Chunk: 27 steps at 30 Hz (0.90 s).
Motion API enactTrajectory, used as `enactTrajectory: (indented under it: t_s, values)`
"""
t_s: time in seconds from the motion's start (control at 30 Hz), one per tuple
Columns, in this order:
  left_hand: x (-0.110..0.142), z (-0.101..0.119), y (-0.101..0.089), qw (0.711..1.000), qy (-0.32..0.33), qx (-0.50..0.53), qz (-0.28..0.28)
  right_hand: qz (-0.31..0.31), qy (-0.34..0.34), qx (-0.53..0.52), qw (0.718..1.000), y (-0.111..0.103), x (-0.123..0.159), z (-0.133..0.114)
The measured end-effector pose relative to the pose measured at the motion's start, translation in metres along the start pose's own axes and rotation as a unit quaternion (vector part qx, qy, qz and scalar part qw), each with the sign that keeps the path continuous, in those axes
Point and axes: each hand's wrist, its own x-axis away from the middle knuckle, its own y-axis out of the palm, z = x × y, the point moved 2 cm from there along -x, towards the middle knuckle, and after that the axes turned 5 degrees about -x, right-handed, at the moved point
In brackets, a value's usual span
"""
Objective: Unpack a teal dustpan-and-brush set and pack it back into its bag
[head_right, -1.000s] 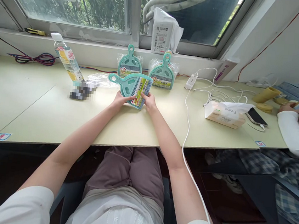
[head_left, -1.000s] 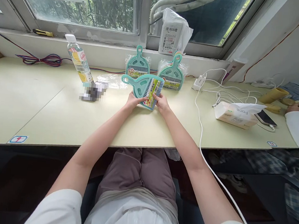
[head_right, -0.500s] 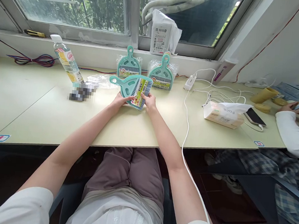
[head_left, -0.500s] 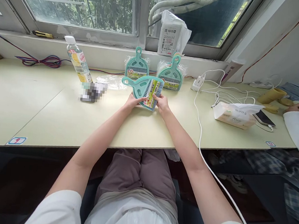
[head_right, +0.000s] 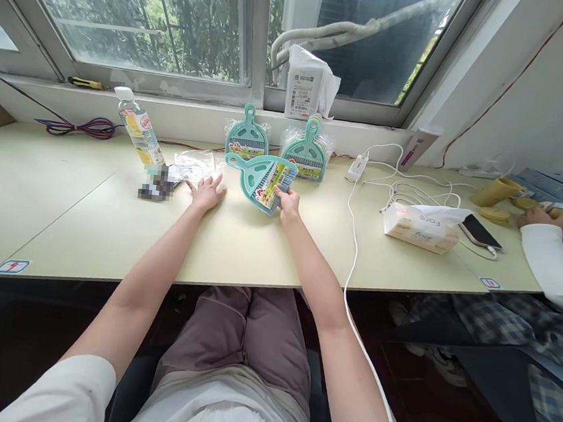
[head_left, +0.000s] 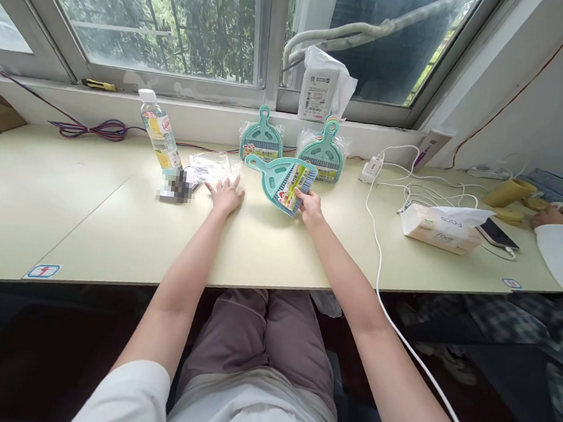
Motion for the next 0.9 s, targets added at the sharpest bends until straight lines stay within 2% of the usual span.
enactTrajectory:
  t_s: [0.03, 0.1, 0.2, 0.27, 0.43, 0.57, 0.67, 0.8, 0.9]
  values:
    - [0.0, 0.001, 0.002, 0.998, 0.006, -0.058, -0.027, -0.001, -0.001, 0.002, 1.0, 0.0, 0.0, 0.0]
    - [0.001, 0.006, 0.003, 0.99, 0.031, -0.135, -0.037, -0.005, -0.004, 0.007, 1.0, -0.001, -0.001, 0.001]
    - [0.002, 0.014, -0.001, 0.981, 0.052, -0.185, 0.004, -0.005, -0.004, 0.013, 1.0, -0.001, -0.001, 0.002]
    - [0.003, 0.016, -0.006, 0.976, 0.042, -0.211, 0.029, -0.002, 0.0, 0.016, 1.0, -0.002, -0.002, 0.002]
    - [0.008, 0.016, -0.011, 0.971, 0.024, -0.233, 0.04, 0.008, 0.016, 0.004, 1.0, -0.003, -0.002, 0.004]
    - [0.009, 0.015, -0.011, 0.972, 0.017, -0.234, 0.015, 0.026, 0.035, 0.026, 0.999, -0.003, -0.001, 0.003]
    - [0.008, 0.017, -0.01, 0.966, 0.037, -0.255, 0.005, 0.024, 0.049, 0.05, 0.997, -0.002, 0.0, 0.002]
    - [0.007, 0.019, -0.008, 0.959, 0.065, -0.274, 0.024, 0.003, 0.049, 0.06, 0.997, 0.001, 0.002, 0.004]
    - [0.007, 0.018, -0.008, 0.961, 0.035, -0.275, -0.021, 0.003, 0.04, 0.07, 0.997, 0.001, 0.001, 0.005]
